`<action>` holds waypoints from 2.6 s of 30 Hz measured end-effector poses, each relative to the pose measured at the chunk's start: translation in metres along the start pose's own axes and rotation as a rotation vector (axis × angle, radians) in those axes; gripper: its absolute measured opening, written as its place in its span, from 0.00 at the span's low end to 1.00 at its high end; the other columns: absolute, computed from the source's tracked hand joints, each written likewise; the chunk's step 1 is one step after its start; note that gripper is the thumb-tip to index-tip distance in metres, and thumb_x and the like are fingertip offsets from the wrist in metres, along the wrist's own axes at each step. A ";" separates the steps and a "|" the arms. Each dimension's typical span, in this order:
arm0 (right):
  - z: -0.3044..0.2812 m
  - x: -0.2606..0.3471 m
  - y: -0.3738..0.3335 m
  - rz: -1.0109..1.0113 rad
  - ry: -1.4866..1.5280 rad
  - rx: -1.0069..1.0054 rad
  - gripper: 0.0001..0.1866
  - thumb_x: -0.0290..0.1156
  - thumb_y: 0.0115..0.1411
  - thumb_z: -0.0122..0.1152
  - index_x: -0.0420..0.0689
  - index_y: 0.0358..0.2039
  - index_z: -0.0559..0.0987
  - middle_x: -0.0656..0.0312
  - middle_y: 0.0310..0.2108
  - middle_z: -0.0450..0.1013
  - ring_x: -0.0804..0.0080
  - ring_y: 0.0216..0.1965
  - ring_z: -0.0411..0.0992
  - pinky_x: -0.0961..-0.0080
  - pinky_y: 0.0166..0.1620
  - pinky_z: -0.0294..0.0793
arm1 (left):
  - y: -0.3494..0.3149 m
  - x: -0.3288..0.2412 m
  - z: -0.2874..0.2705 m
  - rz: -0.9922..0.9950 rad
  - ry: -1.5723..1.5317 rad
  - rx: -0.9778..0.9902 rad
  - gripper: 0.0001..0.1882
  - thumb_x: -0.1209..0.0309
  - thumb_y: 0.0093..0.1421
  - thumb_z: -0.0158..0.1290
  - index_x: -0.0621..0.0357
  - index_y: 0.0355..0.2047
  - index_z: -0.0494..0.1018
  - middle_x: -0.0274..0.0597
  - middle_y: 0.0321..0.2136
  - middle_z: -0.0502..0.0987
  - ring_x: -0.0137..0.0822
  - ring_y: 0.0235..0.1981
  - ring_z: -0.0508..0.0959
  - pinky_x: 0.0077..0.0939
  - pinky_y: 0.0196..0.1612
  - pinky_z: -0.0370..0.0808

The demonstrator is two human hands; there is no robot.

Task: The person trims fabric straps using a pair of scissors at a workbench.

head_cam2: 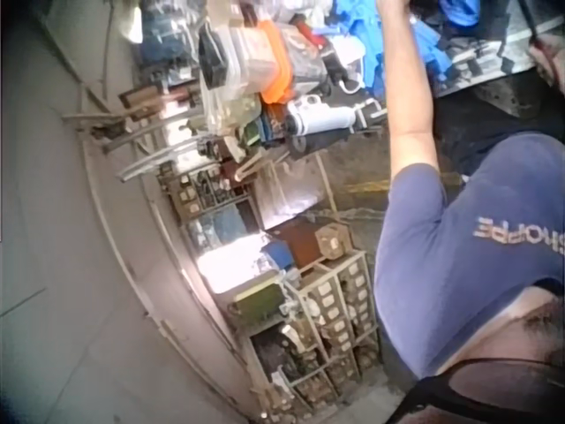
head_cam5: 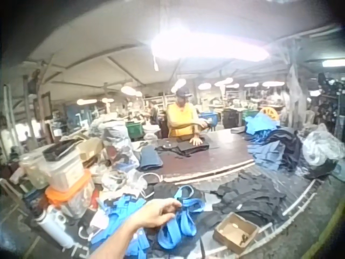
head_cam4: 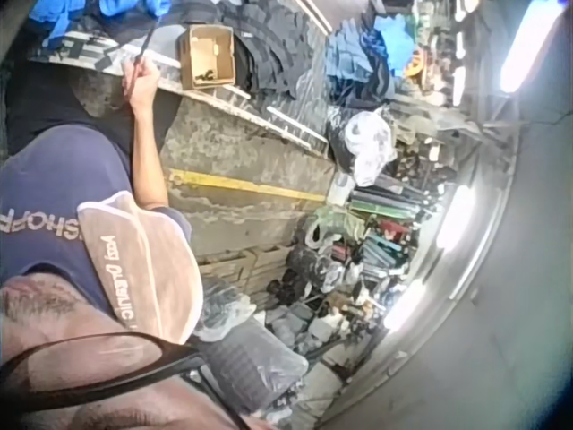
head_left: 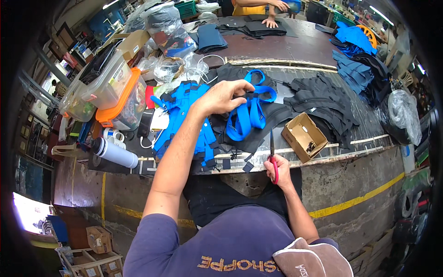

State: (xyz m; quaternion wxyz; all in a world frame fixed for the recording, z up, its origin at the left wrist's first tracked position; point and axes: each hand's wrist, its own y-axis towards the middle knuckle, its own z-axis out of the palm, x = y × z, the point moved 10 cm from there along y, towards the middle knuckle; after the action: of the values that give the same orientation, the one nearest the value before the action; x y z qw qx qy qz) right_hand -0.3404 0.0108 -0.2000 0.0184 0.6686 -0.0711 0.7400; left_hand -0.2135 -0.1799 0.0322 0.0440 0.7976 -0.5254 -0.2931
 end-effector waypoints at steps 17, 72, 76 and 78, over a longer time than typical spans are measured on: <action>0.012 0.005 0.000 0.065 -0.064 0.105 0.16 0.39 0.64 0.70 0.46 0.25 0.73 0.72 0.15 0.68 0.86 0.13 0.64 0.84 0.17 0.59 | -0.058 0.069 0.055 -0.386 -0.621 0.417 0.17 0.74 0.61 0.59 0.58 0.51 0.81 0.30 0.39 0.83 0.17 0.31 0.72 0.17 0.36 0.71; 0.062 0.008 0.020 0.106 -0.141 0.196 0.20 0.48 0.65 0.67 0.48 0.24 0.74 0.72 0.14 0.66 0.85 0.15 0.65 0.82 0.19 0.60 | -0.070 0.012 0.079 -0.233 -0.928 0.387 0.37 0.77 0.54 0.68 0.59 0.65 0.70 0.34 0.46 0.81 0.19 0.44 0.77 0.17 0.46 0.75; 0.059 0.012 0.023 0.085 -0.143 0.198 0.21 0.48 0.64 0.68 0.48 0.23 0.73 0.72 0.15 0.66 0.85 0.16 0.65 0.82 0.19 0.60 | -0.073 0.008 0.088 -0.280 -1.014 0.496 0.38 0.80 0.54 0.67 0.60 0.66 0.67 0.43 0.59 0.75 0.27 0.59 0.74 0.22 0.61 0.71; 0.059 0.011 0.024 0.094 -0.148 0.197 0.21 0.48 0.63 0.69 0.48 0.23 0.73 0.72 0.15 0.67 0.85 0.16 0.64 0.82 0.19 0.60 | -0.075 0.010 0.089 -0.266 -1.000 0.495 0.38 0.81 0.55 0.66 0.60 0.66 0.67 0.43 0.58 0.77 0.27 0.58 0.75 0.22 0.60 0.72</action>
State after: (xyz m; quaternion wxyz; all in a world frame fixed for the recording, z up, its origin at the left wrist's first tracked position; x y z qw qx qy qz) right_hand -0.2860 -0.0211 -0.1854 -0.0874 0.7157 -0.0306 0.6922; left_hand -0.1956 -0.1344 -0.0742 -0.4355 0.6077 -0.4303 -0.5059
